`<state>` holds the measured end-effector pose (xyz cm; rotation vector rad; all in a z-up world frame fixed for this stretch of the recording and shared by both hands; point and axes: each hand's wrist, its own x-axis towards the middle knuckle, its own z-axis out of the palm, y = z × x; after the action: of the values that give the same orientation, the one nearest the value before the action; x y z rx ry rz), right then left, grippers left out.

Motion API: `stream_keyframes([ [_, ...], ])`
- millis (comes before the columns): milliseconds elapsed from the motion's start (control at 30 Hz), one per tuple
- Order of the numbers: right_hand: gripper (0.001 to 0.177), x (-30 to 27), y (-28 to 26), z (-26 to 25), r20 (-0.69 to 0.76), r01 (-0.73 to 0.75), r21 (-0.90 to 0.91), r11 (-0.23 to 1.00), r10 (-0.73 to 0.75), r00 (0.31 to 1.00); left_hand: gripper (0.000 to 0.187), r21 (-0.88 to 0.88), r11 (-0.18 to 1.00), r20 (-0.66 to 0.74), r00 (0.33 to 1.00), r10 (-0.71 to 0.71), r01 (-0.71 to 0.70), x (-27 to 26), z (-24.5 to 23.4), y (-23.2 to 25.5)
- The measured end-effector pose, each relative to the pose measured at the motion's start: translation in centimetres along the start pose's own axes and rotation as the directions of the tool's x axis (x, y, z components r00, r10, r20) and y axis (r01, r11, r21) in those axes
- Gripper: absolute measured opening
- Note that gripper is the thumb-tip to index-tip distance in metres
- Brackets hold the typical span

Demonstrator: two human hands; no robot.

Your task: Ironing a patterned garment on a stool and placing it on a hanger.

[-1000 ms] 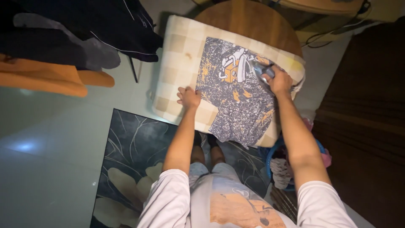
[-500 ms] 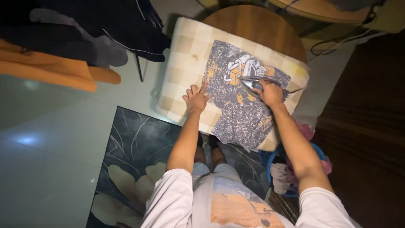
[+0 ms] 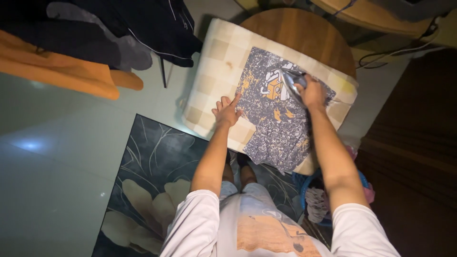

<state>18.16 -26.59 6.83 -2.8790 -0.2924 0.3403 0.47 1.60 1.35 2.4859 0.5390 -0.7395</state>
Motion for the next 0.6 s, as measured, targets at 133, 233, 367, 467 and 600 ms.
stream_keyframes([
  [133, 0.061, 0.0, 2.1, -4.5, 0.06, -0.074, 0.083, 0.994, 0.069, 0.996, 0.087, 0.011, 1.0, 0.02, 1.0, -0.009, 0.009, -0.1, -0.4, 0.6],
  [233, 0.055, -0.1, 5.8, -6.1, -0.091, 0.042, 0.161, 0.986, -0.027, 0.996, 0.087, 0.066, 0.997, 0.023, 0.999, -0.046, 0.044, -0.2, 0.0, 0.8],
  [367, 0.044, -0.2, 8.2, -10.5, -0.283, 0.135, 0.208, 0.969, -0.073, 0.956, 0.089, 0.018, 0.997, -0.004, 0.997, -0.077, 0.077, 0.6, 0.6, 1.4],
  [467, 0.039, -0.4, 8.1, -14.1, -0.463, 0.272, 0.144, 0.951, -0.179, 0.868, 0.087, 0.014, 0.994, -0.036, 0.993, -0.11, 0.11, 0.8, 0.3, 3.2],
  [600, 0.038, 0.2, 8.5, -14.9, -0.61, 0.256, 0.239, 0.937, -0.061, 0.79, 0.067, 0.158, 0.986, -0.271, 0.963, -0.004, 0.049, 1.0, 1.0, 7.3],
])
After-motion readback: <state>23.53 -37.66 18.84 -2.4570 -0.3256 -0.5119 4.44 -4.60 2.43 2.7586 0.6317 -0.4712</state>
